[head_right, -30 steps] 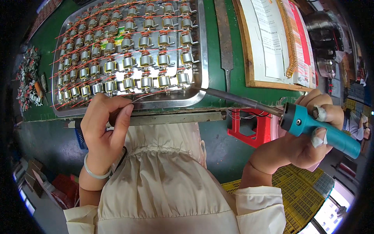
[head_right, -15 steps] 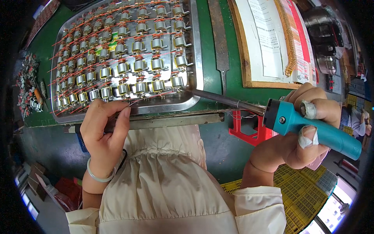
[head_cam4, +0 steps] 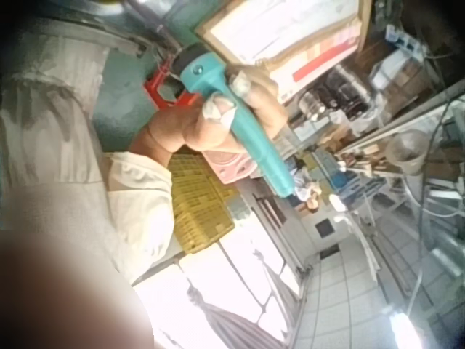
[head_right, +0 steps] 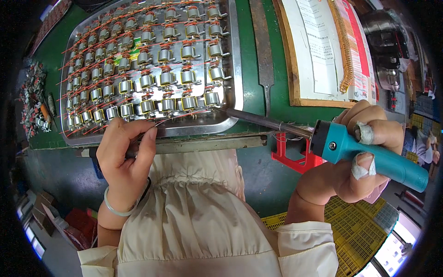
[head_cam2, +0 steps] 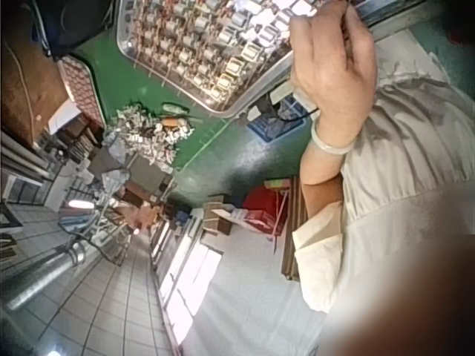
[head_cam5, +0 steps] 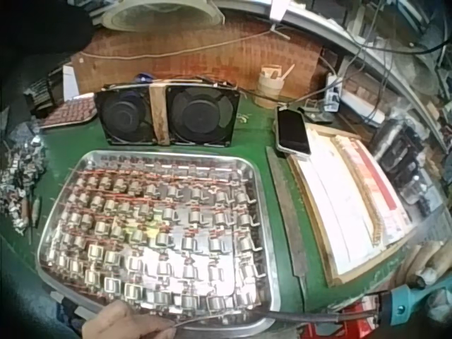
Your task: Soldering wires onto small electronic motors arranged in a tray at a workshop bench.
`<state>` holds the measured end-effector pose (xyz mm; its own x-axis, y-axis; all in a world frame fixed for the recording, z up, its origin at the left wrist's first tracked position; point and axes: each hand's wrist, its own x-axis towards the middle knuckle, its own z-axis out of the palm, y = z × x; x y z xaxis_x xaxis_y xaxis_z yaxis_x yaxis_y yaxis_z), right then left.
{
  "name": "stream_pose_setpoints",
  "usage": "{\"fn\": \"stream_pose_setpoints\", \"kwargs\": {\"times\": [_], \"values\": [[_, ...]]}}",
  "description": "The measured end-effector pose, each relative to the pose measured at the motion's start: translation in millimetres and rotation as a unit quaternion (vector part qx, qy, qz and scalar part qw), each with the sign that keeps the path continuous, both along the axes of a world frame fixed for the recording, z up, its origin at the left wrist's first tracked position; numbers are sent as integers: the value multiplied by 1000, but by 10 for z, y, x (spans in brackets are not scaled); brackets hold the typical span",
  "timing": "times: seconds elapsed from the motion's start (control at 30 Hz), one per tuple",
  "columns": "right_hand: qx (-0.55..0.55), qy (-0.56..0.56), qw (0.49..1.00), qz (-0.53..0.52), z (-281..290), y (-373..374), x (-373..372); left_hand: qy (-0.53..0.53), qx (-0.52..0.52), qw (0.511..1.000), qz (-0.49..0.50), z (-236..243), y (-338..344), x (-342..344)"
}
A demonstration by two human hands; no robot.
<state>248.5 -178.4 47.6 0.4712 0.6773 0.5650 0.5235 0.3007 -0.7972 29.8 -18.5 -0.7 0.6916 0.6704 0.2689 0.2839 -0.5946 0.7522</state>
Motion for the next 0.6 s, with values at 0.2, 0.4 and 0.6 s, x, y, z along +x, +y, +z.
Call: {"fn": "stream_pose_setpoints", "kwargs": {"times": [0.2, 0.4, 0.6], "values": [[-2, -6, 1000, 2, -3, 3, 4, 1, 2, 1000, -4, 8, 2, 15], [-8, -2, 1000, 5, -3, -10, 8, 1, 4, 1000, -4, 3, -4, 13], [-14, -6, 1000, 7, 33, -34, 25, -2, -9, 1000, -2, 9, -4, 12]]}}
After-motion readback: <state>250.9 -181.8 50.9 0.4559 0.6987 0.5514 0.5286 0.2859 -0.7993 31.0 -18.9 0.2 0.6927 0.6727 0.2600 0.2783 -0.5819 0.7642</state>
